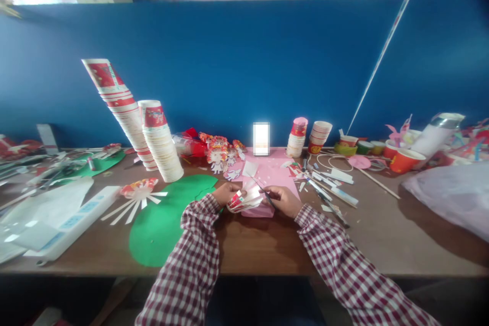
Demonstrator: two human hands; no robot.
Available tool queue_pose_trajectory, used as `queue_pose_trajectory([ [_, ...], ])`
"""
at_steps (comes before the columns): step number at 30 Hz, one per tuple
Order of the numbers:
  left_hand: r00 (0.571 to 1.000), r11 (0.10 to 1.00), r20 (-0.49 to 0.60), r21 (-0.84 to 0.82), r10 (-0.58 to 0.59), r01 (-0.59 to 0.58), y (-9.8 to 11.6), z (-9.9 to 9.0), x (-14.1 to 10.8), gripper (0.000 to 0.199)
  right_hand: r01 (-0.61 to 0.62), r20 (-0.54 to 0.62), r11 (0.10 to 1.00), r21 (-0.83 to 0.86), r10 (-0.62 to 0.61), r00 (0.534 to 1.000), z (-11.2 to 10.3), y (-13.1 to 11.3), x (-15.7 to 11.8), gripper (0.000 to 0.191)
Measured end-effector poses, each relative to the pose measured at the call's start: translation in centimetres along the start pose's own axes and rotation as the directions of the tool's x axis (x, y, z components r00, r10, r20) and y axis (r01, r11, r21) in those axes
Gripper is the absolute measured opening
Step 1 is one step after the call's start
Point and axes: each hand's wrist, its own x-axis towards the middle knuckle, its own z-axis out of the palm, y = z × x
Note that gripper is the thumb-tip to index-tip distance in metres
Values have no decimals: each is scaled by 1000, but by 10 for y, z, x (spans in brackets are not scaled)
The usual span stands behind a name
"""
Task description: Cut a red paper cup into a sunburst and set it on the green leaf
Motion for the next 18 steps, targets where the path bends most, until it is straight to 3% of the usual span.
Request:
queue_pose_trajectory([
  [18,994,997,100,55,41,-46,-16,-9,10,30,7,-4,999,-36,-7,1000,-1,3,0,43],
])
